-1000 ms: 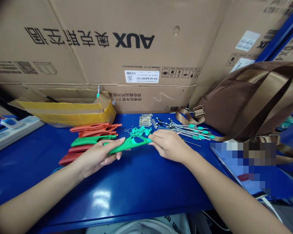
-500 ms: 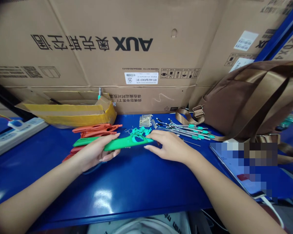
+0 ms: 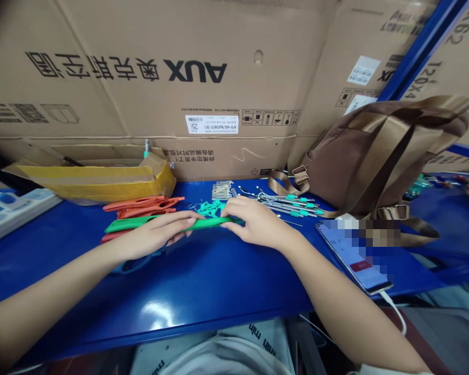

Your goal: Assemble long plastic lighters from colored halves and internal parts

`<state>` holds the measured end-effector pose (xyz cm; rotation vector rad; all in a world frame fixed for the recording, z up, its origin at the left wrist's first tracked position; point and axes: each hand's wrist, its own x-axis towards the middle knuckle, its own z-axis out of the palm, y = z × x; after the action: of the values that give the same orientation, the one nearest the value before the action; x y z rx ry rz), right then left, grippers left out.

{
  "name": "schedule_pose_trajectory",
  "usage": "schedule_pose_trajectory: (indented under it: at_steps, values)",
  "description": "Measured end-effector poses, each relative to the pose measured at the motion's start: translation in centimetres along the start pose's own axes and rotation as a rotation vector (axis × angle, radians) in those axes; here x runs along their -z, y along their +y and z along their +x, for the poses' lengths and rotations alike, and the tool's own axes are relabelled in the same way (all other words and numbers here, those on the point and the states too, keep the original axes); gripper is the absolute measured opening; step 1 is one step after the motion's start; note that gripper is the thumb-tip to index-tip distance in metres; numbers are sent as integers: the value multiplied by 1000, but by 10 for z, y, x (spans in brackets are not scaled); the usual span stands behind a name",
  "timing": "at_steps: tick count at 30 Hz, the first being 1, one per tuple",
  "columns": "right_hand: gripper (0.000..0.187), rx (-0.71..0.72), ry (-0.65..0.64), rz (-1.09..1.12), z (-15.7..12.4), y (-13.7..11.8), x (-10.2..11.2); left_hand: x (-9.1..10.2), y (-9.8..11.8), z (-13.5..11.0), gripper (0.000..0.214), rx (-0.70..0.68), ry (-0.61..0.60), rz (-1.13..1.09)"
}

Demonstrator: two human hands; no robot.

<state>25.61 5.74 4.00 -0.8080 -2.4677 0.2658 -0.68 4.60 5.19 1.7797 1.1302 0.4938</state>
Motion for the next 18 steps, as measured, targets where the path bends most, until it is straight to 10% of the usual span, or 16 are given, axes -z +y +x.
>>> schedule_pose_trajectory:
  at_steps: [9,18]
  values:
    - [17,-175,-108,-219,22,28,28,-20,-9,10,65,-261,414,494]
    - [15,-386,-77,-393,85,91,24,-19,2,118,35,-153,244,854]
